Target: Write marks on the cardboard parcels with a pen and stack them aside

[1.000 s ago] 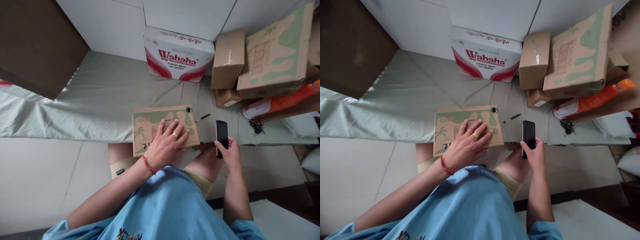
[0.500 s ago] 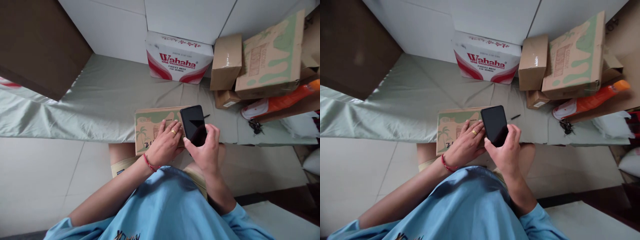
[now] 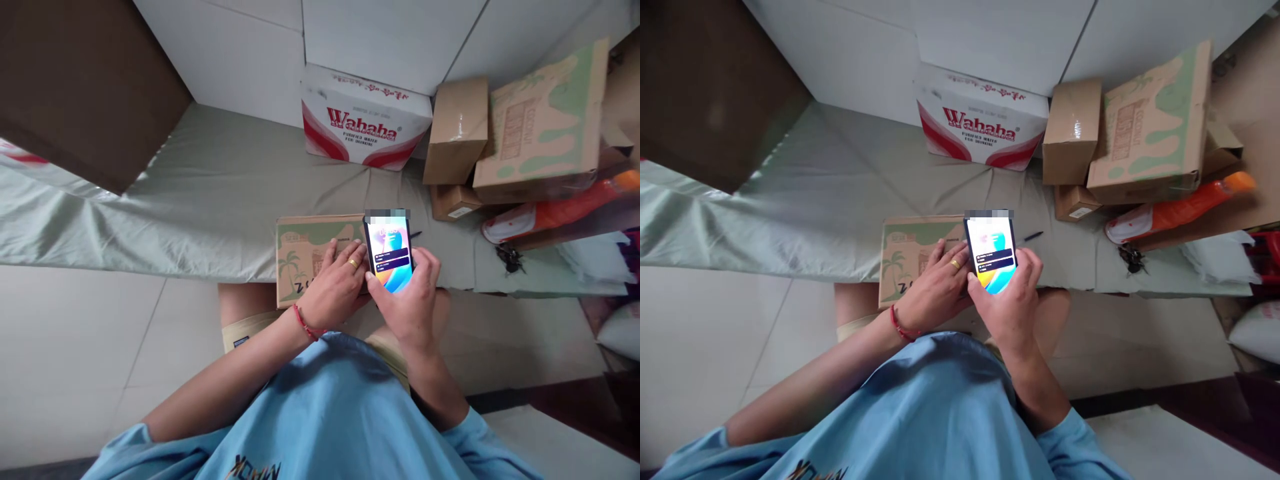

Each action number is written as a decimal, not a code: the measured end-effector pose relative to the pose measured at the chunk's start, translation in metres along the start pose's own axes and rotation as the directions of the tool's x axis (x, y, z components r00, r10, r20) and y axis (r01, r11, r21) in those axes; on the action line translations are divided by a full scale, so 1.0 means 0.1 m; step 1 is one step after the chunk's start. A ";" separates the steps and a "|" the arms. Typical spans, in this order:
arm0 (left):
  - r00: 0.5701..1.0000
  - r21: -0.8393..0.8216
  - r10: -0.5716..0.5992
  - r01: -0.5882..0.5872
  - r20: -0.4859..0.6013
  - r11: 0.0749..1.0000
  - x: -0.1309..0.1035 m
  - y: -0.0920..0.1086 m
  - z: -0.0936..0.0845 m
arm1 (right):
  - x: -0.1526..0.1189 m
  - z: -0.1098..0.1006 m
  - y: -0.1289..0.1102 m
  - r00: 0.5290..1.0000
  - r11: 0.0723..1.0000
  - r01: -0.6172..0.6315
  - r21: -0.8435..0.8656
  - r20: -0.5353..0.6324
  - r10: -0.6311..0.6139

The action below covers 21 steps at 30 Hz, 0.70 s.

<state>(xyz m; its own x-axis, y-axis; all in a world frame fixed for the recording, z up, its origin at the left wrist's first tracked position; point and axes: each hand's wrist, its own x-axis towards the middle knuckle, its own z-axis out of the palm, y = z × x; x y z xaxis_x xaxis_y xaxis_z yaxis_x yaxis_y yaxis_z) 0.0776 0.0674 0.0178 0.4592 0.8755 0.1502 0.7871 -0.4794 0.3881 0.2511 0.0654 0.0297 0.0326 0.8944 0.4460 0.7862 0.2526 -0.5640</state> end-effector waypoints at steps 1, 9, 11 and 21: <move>1.000 0.013 0.000 0.000 0.007 1.000 0.00 0.00 0.00 | 0.03 -0.01 0.07 1.000 1.000 -0.004 -0.003 -0.005 0.004; 0.999 0.076 0.007 -0.009 0.032 0.997 0.00 0.03 -0.01 | 0.46 -0.21 1.49 0.865 0.808 -0.495 -0.319 -0.091 0.494; 1.000 0.082 0.009 -0.011 0.027 0.997 0.00 0.02 0.00 | 0.52 -0.30 1.87 0.779 0.696 -0.604 -0.388 -0.104 0.618; 1.000 0.083 0.008 -0.009 0.009 0.997 -0.01 0.01 0.02 | 0.78 -0.45 2.77 0.621 0.465 -0.709 -0.530 -0.158 0.768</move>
<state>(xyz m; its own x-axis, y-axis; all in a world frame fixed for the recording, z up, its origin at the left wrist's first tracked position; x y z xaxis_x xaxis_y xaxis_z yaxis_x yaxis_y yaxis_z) 0.0781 0.0658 0.0162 0.4693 0.8711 0.1451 0.8144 -0.4904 0.3101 0.4987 0.1883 -0.0607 0.7212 0.6911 -0.0464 0.6693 -0.7126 -0.2101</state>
